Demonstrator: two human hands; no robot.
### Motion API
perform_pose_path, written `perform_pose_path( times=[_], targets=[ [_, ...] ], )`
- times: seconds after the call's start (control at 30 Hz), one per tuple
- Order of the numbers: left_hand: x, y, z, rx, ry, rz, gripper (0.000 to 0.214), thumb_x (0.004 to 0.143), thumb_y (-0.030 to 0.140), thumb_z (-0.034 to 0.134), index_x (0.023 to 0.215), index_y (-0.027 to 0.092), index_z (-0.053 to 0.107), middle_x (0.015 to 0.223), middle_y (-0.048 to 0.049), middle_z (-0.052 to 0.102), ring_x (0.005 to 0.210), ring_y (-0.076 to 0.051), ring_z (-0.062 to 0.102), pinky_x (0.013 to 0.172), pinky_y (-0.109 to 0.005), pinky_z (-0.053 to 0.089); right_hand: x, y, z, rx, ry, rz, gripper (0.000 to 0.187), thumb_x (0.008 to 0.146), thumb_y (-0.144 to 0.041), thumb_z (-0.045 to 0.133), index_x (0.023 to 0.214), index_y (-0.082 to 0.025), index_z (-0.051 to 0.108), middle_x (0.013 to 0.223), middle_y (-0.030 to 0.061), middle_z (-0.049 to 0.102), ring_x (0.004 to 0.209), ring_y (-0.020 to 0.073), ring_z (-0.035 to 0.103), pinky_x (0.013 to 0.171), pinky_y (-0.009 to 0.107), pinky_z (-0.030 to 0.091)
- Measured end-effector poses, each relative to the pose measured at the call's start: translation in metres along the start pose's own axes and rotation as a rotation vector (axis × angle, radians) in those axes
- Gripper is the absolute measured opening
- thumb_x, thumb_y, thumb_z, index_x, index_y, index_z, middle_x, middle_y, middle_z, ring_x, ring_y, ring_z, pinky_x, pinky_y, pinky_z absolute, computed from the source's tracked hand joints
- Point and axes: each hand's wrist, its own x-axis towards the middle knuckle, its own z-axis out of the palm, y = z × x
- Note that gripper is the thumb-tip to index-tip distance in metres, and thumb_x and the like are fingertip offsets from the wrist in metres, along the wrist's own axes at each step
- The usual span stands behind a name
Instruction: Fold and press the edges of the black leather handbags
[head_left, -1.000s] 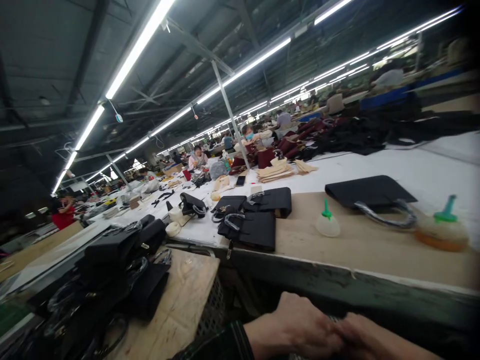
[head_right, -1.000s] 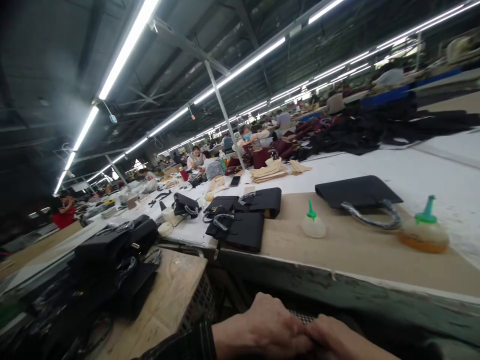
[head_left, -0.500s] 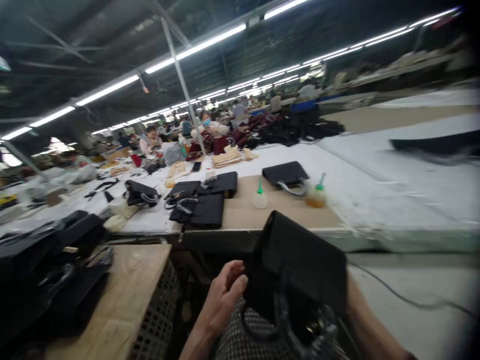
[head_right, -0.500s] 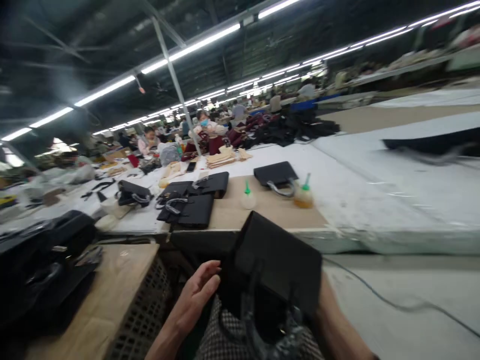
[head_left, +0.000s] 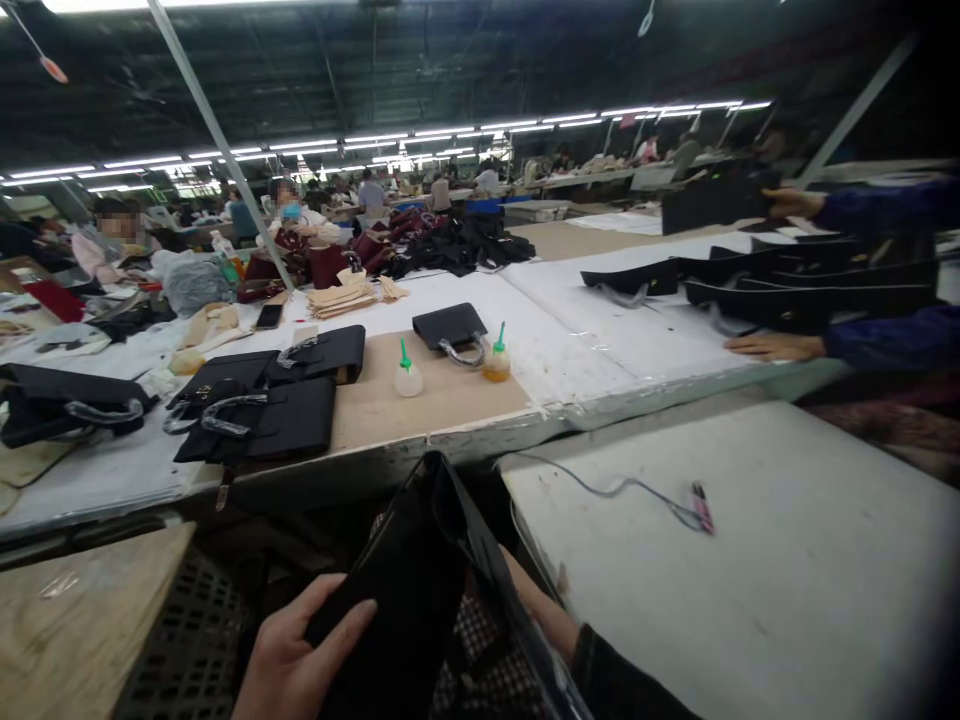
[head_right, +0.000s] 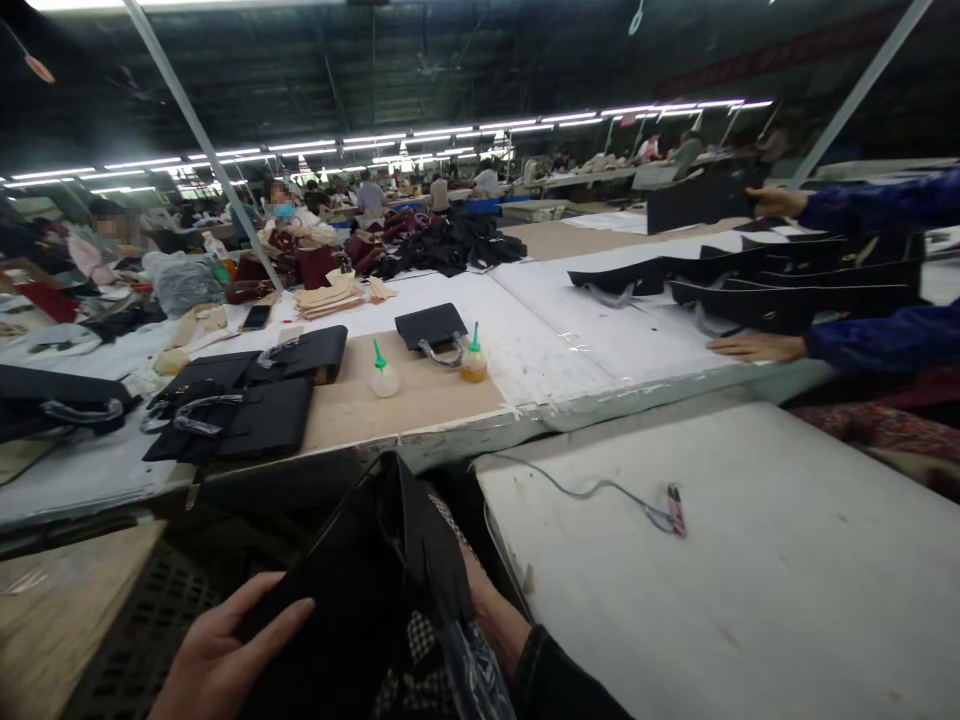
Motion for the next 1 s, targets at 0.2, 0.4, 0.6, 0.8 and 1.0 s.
perform_pose_path(
  times=[0.2, 0.4, 0.6, 0.8, 1.0],
  targets=[
    [-0.002, -0.005, -0.013, 0.250, -0.020, 0.004, 0.040, 0.075, 0.060, 0.066, 0.090, 0.023, 0.070, 0.077, 0.0003, 0.076, 0.073, -0.023, 0.071, 0.063, -0.022, 0.055, 0.011, 0.027, -0.063, 0.720, 0.525, 0.239, 0.038, 0.089, -0.045, 0.055, 0.110, -0.014, 0.062, 0.103, 0.0146, 0.071, 0.092, 0.0220, 0.068, 0.077, 0.035, 0.055],
    [0.004, -0.025, 0.007, 0.287, -0.062, -0.038, 0.038, 0.078, 0.058, 0.064, 0.088, 0.022, 0.068, 0.072, 0.0028, 0.073, 0.068, -0.019, 0.067, 0.061, -0.020, 0.051, 0.052, -0.058, -0.119, 0.383, 0.192, -0.400, 0.019, 0.086, -0.036, 0.067, 0.096, -0.021, 0.073, 0.120, 0.0071, 0.065, 0.115, 0.0199, 0.057, 0.105, 0.035, 0.040],
    [0.001, -0.026, -0.002, 0.267, -0.073, -0.116, 0.038, 0.080, 0.057, 0.063, 0.090, 0.021, 0.067, 0.073, 0.0025, 0.072, 0.070, -0.019, 0.066, 0.060, -0.020, 0.050, 0.120, -0.078, -0.102, 0.160, -0.322, -0.542, 0.018, 0.078, -0.033, 0.076, 0.085, -0.017, 0.073, 0.107, 0.0046, 0.066, 0.098, 0.0162, 0.063, 0.093, 0.026, 0.045],
    [-0.006, -0.042, -0.010, 0.130, -0.003, -0.239, 0.046, 0.076, 0.057, 0.066, 0.104, 0.021, 0.063, 0.084, -0.0003, 0.074, 0.078, -0.022, 0.069, 0.064, -0.024, 0.053, 0.120, -0.064, -0.098, 0.159, -0.327, -0.430, 0.022, 0.079, -0.039, 0.074, 0.085, -0.018, 0.073, 0.098, 0.0012, 0.068, 0.091, 0.0151, 0.064, 0.083, 0.022, 0.045],
    [-0.011, -0.058, -0.016, 0.153, 0.052, -0.224, 0.049, 0.074, 0.054, 0.069, 0.111, 0.022, 0.059, 0.103, -0.0034, 0.073, 0.096, -0.025, 0.069, 0.080, -0.029, 0.055, 0.101, -0.064, -0.107, 0.131, -0.327, -0.393, 0.022, 0.078, -0.042, 0.075, 0.082, -0.020, 0.076, 0.116, 0.0021, 0.066, 0.106, 0.0186, 0.062, 0.092, 0.024, 0.043]
  ],
)
